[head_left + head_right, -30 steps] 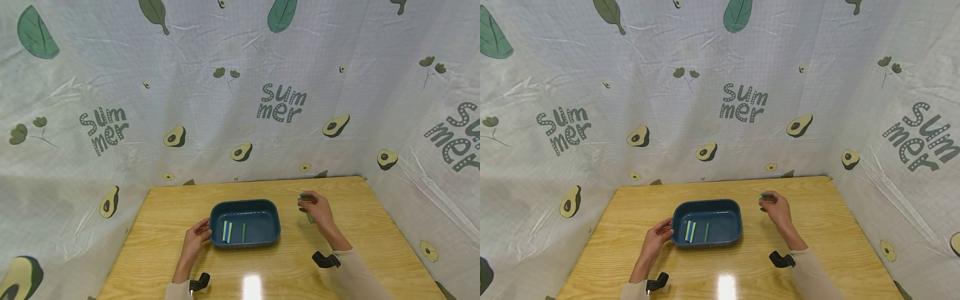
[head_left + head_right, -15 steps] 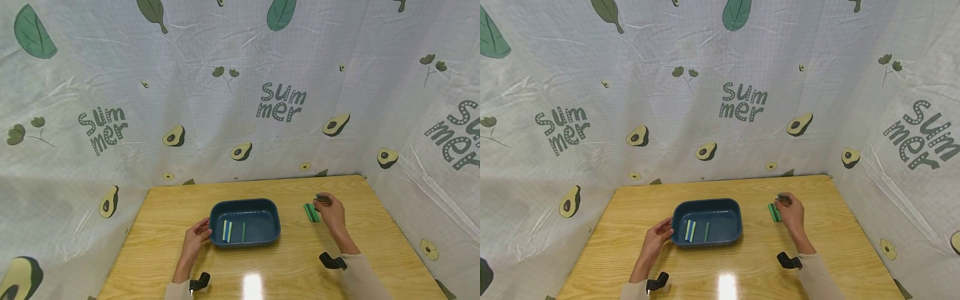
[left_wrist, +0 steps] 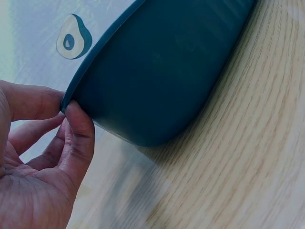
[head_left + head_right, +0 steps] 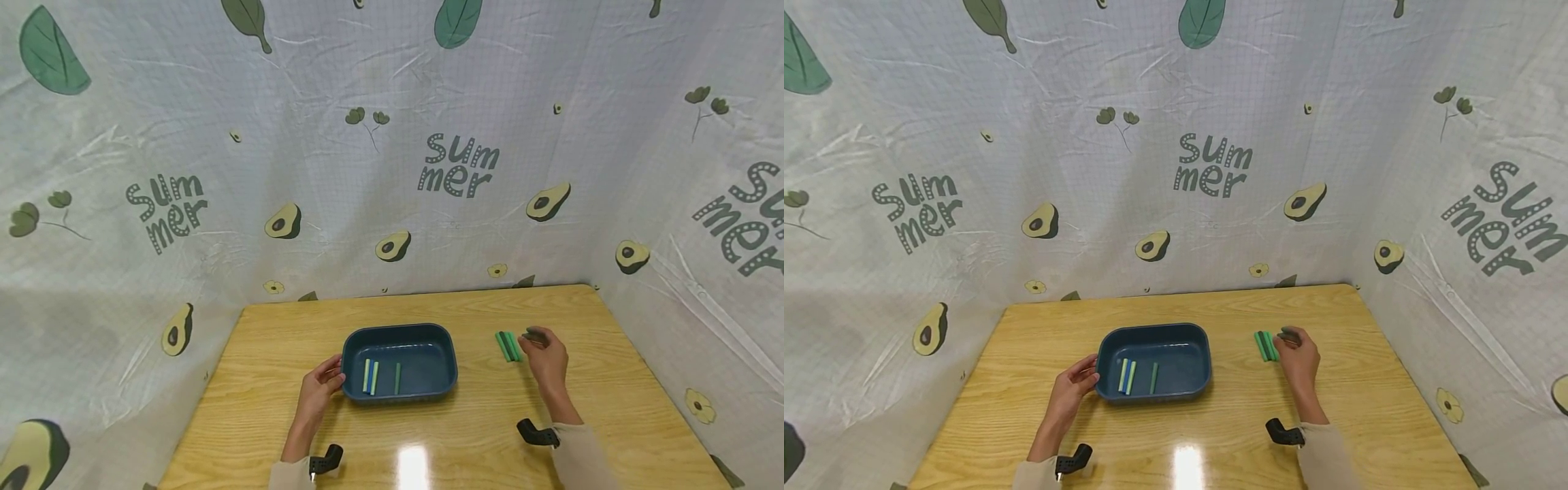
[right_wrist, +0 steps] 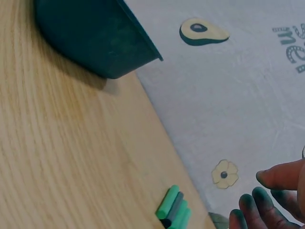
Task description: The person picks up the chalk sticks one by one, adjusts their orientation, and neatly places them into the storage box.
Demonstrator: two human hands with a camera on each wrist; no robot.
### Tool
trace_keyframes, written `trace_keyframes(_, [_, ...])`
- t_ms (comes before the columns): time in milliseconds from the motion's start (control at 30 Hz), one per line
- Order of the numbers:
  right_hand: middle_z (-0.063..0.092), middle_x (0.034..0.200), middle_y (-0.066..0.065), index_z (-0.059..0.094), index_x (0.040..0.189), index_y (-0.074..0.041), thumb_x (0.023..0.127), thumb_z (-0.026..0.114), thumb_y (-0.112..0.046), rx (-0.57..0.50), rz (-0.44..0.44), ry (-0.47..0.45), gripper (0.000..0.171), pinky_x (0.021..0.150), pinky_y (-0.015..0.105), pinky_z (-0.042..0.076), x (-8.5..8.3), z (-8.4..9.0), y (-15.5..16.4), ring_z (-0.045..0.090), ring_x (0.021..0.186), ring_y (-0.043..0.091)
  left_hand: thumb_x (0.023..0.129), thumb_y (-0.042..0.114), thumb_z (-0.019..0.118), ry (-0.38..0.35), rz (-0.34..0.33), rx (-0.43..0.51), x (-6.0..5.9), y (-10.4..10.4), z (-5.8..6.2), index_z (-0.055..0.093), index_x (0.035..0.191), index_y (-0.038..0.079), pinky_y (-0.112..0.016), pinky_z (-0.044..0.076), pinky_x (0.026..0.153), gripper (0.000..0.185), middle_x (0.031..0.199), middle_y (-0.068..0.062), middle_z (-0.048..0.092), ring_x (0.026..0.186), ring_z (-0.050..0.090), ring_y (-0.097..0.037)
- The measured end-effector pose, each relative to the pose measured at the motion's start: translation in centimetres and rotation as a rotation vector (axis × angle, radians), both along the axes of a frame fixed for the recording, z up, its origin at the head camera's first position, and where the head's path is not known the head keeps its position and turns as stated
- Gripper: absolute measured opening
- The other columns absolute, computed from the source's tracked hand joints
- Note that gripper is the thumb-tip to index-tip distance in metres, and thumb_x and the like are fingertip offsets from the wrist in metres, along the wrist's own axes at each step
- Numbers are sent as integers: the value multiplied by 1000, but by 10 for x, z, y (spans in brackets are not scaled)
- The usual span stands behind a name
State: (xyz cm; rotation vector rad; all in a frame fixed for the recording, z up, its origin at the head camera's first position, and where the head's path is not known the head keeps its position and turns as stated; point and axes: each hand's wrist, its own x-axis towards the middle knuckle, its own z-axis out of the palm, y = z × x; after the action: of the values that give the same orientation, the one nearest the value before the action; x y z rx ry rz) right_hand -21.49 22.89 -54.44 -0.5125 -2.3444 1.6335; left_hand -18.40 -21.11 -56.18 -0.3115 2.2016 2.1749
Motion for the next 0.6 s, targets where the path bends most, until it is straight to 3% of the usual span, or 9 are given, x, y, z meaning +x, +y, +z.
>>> trace_keyframes(167, [67, 119, 22, 60, 125, -2, 93, 67, -16, 13, -60, 45, 35, 67, 5, 45, 0, -8, -3, 51, 77, -17, 93, -5, 58, 3, 1, -7, 0, 1, 0, 51, 140, -2, -18, 53, 75, 48, 133, -24, 53, 112, 56, -23])
trace_keyframes(367, [68, 116, 23, 61, 124, 0, 93, 66, -13, 35, -102, 67, 34, 65, 4, 43, -1, -20, -8, 47, 72, -22, 91, -6, 60, 10, 2, -4, 0, 0, -2, 52, 138, -4, -20, 54, 75, 47, 130, -26, 54, 105, 58, -18])
trace_keyframes(600, [69, 112, 25, 62, 121, 1, 90, 69, -11, 38, -144, 84, 34, 63, 5, 43, -3, -27, -9, 50, 73, -15, 92, -5, 59, 1, 0, -13, -1, -1, -1, 52, 139, -2, -20, 54, 76, 48, 131, -24, 55, 105, 57, -16])
